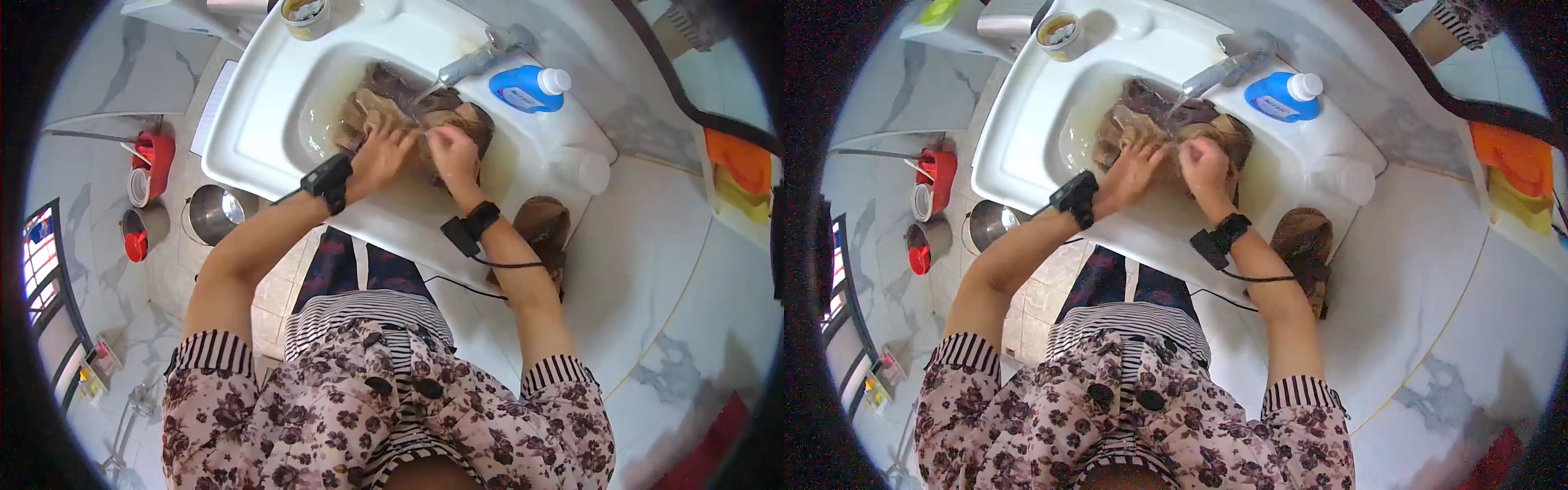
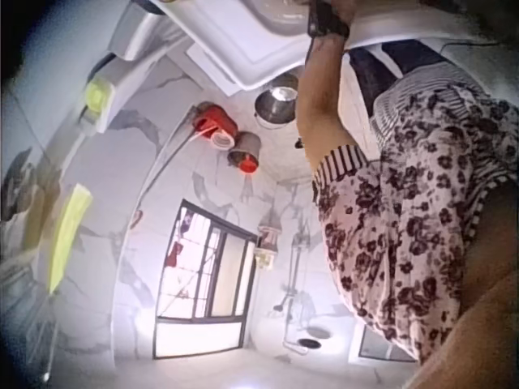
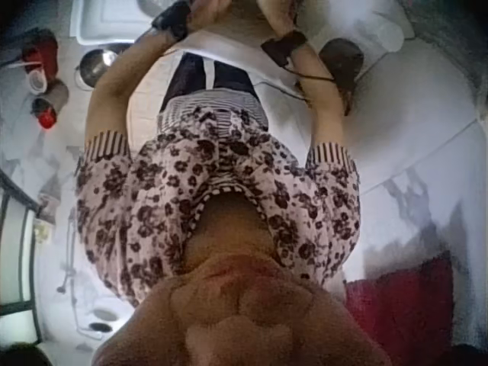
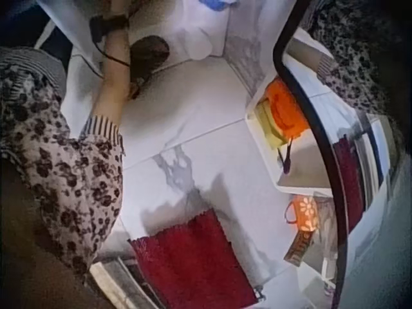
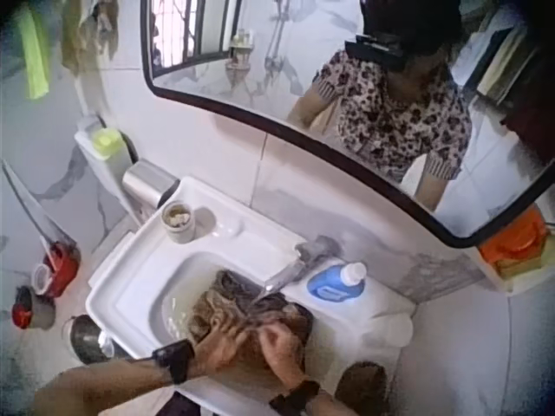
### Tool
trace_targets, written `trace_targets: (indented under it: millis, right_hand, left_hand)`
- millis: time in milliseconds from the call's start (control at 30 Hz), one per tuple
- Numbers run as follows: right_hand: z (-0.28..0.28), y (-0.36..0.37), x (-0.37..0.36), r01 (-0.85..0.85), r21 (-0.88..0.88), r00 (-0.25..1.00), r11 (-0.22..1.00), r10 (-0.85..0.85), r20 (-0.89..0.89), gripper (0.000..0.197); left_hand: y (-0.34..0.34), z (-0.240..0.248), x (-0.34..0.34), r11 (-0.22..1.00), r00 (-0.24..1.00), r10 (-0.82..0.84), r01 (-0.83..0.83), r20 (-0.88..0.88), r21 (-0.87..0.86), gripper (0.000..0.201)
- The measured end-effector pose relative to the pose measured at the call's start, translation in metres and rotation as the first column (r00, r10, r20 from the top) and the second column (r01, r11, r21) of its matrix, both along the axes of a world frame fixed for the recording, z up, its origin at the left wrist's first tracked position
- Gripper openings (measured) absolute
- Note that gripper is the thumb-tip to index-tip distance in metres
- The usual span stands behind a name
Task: The person washes clothes in a bathroom sink by scrubbing and rinsing the fabric under running water, then wrings out the garments by hand.
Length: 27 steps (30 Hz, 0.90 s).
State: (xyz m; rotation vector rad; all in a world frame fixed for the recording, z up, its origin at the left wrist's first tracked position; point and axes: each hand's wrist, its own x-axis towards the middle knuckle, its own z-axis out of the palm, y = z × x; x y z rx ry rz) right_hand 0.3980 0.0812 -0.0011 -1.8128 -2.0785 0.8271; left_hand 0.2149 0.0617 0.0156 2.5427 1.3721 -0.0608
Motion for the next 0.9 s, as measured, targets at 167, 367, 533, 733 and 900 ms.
trace_targets:
  millis: [167, 367, 533, 733, 900]
  right_hand:
    - [-0.004, 0.001, 0.0, -0.066, -0.189, 0.981, 0.98, 0.03, -0.19, 0.03]
    - [-0.034, -0.024, -0.013, -0.539, -0.09, 0.82, 0.838, 0.546, 0.174, 0.03]
    - [-0.05, -0.031, -0.004, -0.571, -0.046, 0.815, 0.819, 0.573, 0.083, 0.027]
    - [-0.063, -0.048, 0.008, -0.592, 0.093, 0.797, 0.8, 0.599, -0.077, 0.024]
    - [-0.046, -0.023, -0.003, -0.508, -0.132, 0.858, 0.851, 0.513, 0.0, 0.018]
  left_hand:
    - [-0.019, 0.039, 0.017, 0.997, 0.833, -0.033, 0.066, 0.552, -0.04, 0.084]
    - [-0.016, 0.025, 0.026, 0.932, 0.734, -0.359, 0.251, 0.576, 0.261, 0.054]
    - [0.005, 0.043, 0.032, 0.929, 0.818, -0.347, 0.367, 0.458, 0.049, 0.042]
    - [0.024, -0.001, 0.02, 0.792, 0.756, -0.324, 0.545, 0.568, -0.274, 0.047]
    - [0.024, -0.044, 0.011, 0.362, 0.527, 0.656, 0.409, 0.541, -0.838, 0.043]
